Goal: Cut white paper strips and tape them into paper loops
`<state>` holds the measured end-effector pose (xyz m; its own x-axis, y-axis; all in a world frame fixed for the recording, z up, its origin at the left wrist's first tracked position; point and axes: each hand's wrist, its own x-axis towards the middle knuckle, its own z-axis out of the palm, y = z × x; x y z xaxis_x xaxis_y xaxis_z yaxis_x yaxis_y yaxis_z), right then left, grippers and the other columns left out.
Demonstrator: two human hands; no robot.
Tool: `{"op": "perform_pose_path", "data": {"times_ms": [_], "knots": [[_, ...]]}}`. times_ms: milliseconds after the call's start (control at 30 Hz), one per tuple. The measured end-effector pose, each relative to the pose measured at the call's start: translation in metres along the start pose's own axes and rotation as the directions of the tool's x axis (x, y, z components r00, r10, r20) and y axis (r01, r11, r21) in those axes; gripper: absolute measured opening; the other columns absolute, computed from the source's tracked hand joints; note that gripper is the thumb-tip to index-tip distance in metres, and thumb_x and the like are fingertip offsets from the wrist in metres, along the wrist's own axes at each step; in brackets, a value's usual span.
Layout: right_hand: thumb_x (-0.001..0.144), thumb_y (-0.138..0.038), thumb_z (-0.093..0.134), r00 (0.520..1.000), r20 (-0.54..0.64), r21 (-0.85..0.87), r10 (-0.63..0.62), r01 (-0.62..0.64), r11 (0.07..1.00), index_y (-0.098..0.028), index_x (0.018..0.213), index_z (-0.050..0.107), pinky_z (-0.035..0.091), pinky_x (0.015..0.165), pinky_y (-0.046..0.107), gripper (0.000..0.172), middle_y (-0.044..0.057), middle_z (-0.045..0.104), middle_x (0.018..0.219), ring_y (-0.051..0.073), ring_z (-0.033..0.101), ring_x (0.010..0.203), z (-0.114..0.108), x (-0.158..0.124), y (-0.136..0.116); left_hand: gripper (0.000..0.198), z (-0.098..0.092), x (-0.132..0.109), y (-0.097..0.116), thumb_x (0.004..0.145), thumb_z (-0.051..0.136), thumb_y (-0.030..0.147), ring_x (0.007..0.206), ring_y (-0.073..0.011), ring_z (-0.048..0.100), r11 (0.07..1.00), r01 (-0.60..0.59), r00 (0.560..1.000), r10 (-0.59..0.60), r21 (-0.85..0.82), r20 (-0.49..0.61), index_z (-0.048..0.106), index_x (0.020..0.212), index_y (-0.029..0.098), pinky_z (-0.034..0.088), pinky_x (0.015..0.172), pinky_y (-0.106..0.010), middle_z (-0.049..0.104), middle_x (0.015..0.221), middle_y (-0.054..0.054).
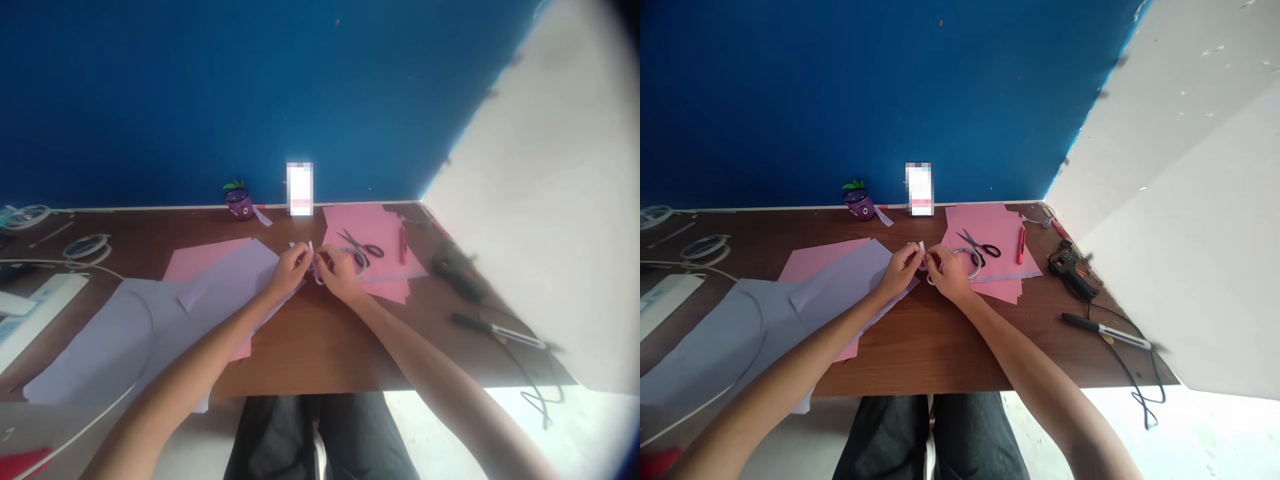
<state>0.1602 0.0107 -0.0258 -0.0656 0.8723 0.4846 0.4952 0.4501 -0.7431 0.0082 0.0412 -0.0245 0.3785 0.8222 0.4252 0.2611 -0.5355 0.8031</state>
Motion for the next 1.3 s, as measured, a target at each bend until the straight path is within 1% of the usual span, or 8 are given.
{"op": "perform_pose_path", "data": {"times_ms": [100, 167, 367, 533, 733, 1000, 1300], "knots": [[0.09, -0.029, 0.046, 1.0, -0.001, -0.053, -0.013, 0.013, 0.998, -0.019, 0.082, 0.055, 0.039, 0.054, 0.024, 0.015, 0.001, 0.062, 0.069, 0.013, 0.053, 0.057, 0.0003, 0.0002, 0.0004, 0.024, 0.0002, -0.0001, -0.0001, 0.094, 0.044, 0.03, 0.066, -0.0113, 0.047, 0.999, -0.014, 1.0, 0.014, 0.044, 0.018, 0.048, 0.073, 0.019, 0.037, 0.063, -0.024, 0.05, 0.07, 0.002], [0.089, -0.028, 0.046, 1.0, 0.004, -0.052, 0.001, 0.0, 0.999, -0.02, 0.08, 0.053, 0.039, 0.055, 0.024, 0.015, 0.0, 0.06, 0.068, 0.013, 0.053, 0.057, 0.001, 0.0006, 0.0005, 0.023, 0.0001, 0.0001, -0.0001, 0.094, 0.045, 0.029, 0.065, -0.0109, 0.045, 0.997, -0.023, 0.999, 0.021, 0.07, 0.027, 0.046, 0.073, 0.019, 0.035, 0.061, -0.024, 0.048, 0.069, 0.003], [0.088, -0.029, 0.045, 0.995, 0.039, 0.088, 0.093, -0.096, 0.992, -0.021, 0.077, 0.05, 0.039, 0.051, 0.023, 0.015, -0.002, 0.055, 0.062, 0.012, 0.052, 0.053, 0.002, 0.0013, -0.0009, 0.022, 0.0, 0.0006, 0.0003, 0.093, 0.044, 0.028, 0.063, -0.0106, 0.044, 0.998, -0.004, 0.999, 0.001, 0.057, 0.051, 0.045, 0.073, 0.019, 0.035, 0.059, -0.023, 0.046, 0.067, 0.003], [0.087, -0.029, 0.045, 0.99, 0.048, 0.134, 0.13, -0.136, 0.982, -0.021, 0.075, 0.047, 0.038, 0.048, 0.022, 0.014, -0.004, 0.052, 0.056, 0.011, 0.05, 0.049, 0.0016, 0.0007, -0.0028, 0.023, 0.0003, 0.0005, 0.0002, 0.093, 0.044, 0.029, 0.063, -0.0103, 0.044, 1.0, 0.008, 0.998, -0.01, 0.029, 0.054, 0.045, 0.072, 0.019, 0.035, 0.058, -0.022, 0.046, 0.067, 0.003], [0.087, -0.029, 0.045, 0.988, 0.041, 0.172, 0.15, -0.155, 0.973, -0.021, 0.075, 0.047, 0.039, 0.047, 0.022, 0.014, -0.004, 0.052, 0.055, 0.011, 0.051, 0.048, 0.0028, 0.0001, -0.0036, 0.024, -0.0001, 0.0008, 0.0013, 0.093, 0.044, 0.029, 0.063, -0.0103, 0.045, 1.0, 0.011, 0.998, -0.012, 0.009, 0.057, 0.045, 0.072, 0.019, 0.036, 0.06, -0.023, 0.048, 0.067, 0.003], [0.089, -0.032, 0.044, 0.985, 0.089, 0.255, 0.145, -0.164, 0.953, -0.022, 0.078, 0.045, 0.039, 0.045, 0.023, 0.014, -0.006, 0.049, 0.054, 0.011, 0.05, 0.046, 0.0033, 0.0002, 0.0001, 0.028, -0.0007, 0.0004, -0.0007, 0.094, 0.043, 0.036, 0.066, -0.0113, 0.049, 0.999, 0.024, 0.998, -0.022, -0.04, 0.059, 0.047, 0.072, 0.019, 0.039, 0.064, -0.024, 0.052, 0.068, 0.002], [0.089, -0.032, 0.044, 0.987, 0.057, 0.265, 0.153, -0.163, 0.95, -0.023, 0.076, 0.043, 0.039, 0.045, 0.023, 0.016, -0.005, 0.048, 0.056, 0.011, 0.048, 0.047, 0.0057, 0.0005, -0.0006, 0.026, -0.0008, 0.0002, -0.0008, 0.094, 0.043, 0.034, 0.067, -0.0112, 0.05, 0.998, 0.02, 0.998, -0.016, -0.058, 0.066, 0.048, 0.073, 0.019, 0.04, 0.065, -0.024, 0.052, 0.069, 0.002]]}}
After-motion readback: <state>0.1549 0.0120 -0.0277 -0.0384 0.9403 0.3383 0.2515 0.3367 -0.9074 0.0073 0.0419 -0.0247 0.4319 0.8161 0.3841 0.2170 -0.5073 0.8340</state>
